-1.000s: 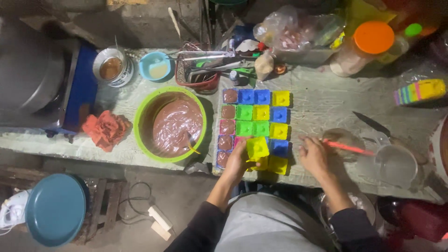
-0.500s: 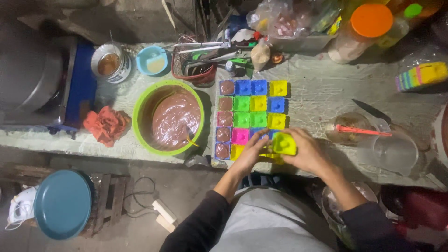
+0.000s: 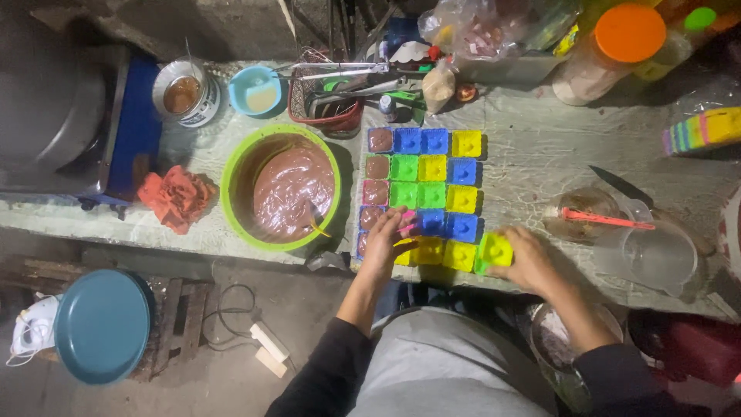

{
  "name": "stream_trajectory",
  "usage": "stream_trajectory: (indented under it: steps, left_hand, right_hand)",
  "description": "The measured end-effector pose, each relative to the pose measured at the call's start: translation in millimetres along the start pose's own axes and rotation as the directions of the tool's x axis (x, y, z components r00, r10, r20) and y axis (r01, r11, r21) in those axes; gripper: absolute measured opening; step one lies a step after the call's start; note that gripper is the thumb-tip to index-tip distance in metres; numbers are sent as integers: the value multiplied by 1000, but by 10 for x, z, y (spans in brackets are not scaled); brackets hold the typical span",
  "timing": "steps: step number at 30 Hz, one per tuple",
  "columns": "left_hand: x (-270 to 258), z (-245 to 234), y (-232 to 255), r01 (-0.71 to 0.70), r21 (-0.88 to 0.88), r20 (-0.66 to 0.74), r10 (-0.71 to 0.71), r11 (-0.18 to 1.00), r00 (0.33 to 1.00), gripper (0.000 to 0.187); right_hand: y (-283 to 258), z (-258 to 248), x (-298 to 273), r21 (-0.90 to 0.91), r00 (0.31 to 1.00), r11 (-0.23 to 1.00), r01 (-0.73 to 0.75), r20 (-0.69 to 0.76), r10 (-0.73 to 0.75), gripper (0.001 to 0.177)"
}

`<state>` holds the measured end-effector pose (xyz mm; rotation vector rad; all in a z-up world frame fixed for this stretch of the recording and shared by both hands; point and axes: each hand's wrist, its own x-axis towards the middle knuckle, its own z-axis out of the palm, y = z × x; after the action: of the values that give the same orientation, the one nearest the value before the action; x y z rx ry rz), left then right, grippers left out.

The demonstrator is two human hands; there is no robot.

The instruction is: The person arranges colorful plastic molds on a countertop, then uses a spatula to scoop a brown paste from a green bowl and fill each mold one at a time. The filled molds are placed back in rows on the counter.

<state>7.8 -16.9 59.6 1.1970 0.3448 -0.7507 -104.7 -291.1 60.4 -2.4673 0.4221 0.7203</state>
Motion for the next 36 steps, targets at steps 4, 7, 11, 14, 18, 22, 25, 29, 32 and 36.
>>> stream_trajectory:
  steps: [4,7,11,14,18,22,25,29,32,36]
  left_hand:
    - [12,-44,-66,-27,-7,-9,27,1000,1000,43]
    - [-35,-33,-33,-19,-14,-12,19,1000,1000,43]
    - [-54,-98,-24,-26,-27,-22,26,999,999,44]
    - [-25,-137,-32,-16,-42,-40,14,999,999,45]
    - [-17,-130,-80,-18,-29,-50,17,999,999,46]
    - [-190,38,100,-21,36,-14,22,999,1000,45]
    - [-61,13,8,-11,52,-7,12,999,1000,46]
    - [-28,109,20,12,53,-25,-11,998,1000,45]
    - [-8,201,44,9,69,-16,-8,998,1000,45]
    - [41,312,59,15,88,8,-16,996,1000,43]
  right_hand:
    - [239,-1,385,-87,996,996,-26,-87,18,96]
    - [269,-11,562,-147,982,987,62,-166,-87,96]
    - [95,-203,487,-146,995,987,75,-59,-84,91]
    - [173,-233,644,-115,992,988,101,-63,-108,93]
    - [403,-27,1132,-113,964,983,142,-212,-163,94]
    - [168,-201,1016,-132,971,985,113,-198,-138,96]
    - [304,-372,979,-118,943,975,186,-257,-211,92]
    - [845,-975,983,-45,812,984,170,-559,-166,64]
    - [1396,-1577,1021,-26,739,997,-66,-673,32,54]
    - [2379,-1877,1233,-123,599,923,-365,-790,131,77]
